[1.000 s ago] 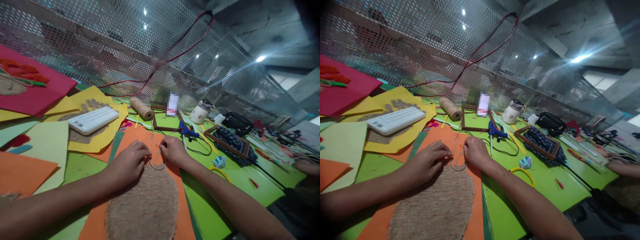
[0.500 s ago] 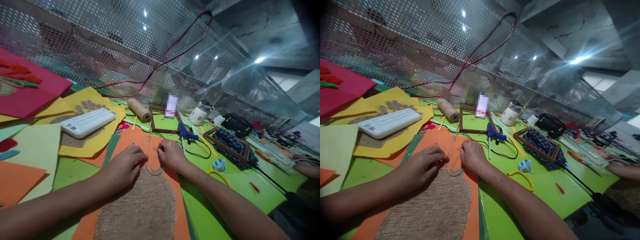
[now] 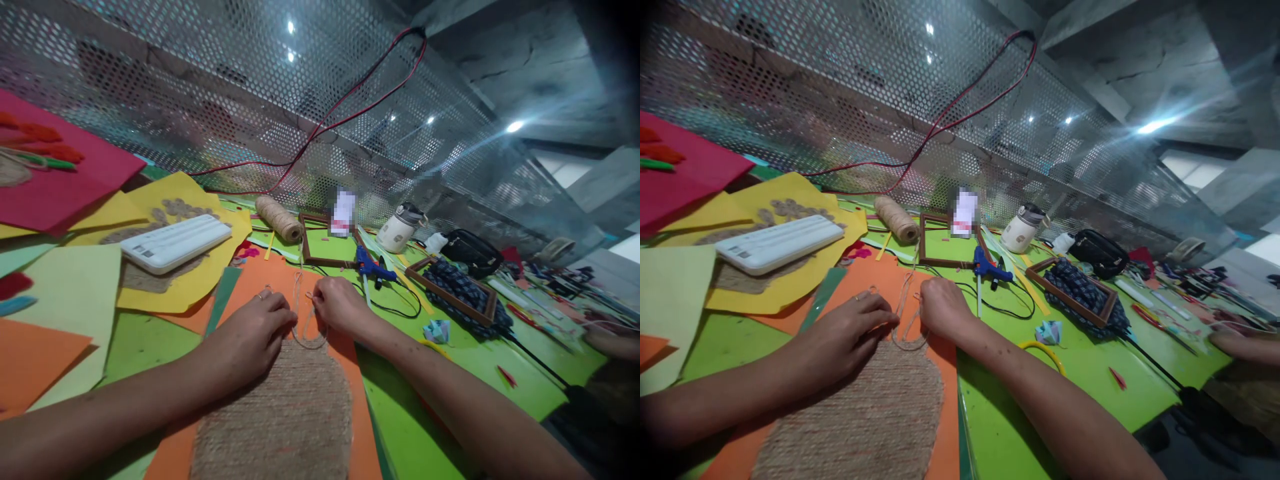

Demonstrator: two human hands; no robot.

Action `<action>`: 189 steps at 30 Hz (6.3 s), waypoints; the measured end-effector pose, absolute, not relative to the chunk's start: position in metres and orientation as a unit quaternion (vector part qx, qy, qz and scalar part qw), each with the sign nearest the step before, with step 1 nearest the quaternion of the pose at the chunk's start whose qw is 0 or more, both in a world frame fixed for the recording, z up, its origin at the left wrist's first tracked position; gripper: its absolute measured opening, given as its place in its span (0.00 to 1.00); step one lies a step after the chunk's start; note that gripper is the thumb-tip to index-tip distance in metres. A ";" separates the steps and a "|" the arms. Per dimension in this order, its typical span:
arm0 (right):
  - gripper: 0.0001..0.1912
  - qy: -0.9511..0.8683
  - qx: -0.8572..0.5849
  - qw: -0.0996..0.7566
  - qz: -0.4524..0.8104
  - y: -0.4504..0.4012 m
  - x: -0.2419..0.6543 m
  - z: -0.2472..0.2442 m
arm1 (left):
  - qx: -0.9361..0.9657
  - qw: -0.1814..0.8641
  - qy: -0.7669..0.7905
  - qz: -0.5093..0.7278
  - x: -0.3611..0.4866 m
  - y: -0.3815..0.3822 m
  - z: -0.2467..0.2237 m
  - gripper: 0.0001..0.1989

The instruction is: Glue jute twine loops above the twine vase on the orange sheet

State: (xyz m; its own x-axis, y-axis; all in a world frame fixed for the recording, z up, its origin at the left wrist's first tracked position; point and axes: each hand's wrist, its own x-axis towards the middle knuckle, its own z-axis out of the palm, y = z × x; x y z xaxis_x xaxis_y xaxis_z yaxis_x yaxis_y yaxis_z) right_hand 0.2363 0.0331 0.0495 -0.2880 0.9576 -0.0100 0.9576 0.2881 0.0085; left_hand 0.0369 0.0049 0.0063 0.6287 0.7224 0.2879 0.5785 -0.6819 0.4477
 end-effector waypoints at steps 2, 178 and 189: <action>0.10 0.805 0.593 0.012 0.001 0.034 0.236 0.050 | 0.888 0.159 0.366 0.228 0.037 0.005 0.005 0.15; 0.11 0.806 0.571 -0.119 -0.105 0.025 0.258 0.046 | 0.954 -0.009 0.253 0.163 0.058 0.048 0.005 0.09; 0.11 0.799 0.573 -0.134 -0.122 0.026 0.260 0.044 | 0.948 0.048 0.262 0.172 0.058 0.045 0.010 0.09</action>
State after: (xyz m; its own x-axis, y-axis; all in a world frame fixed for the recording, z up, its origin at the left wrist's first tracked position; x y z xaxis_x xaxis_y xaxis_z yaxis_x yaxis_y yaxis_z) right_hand 0.2598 0.0261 0.0439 -0.3068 0.9489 0.0739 0.8834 0.3128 -0.3490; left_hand 0.0582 0.0450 0.0104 0.8039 0.5136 0.2999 0.4803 -0.8580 0.1818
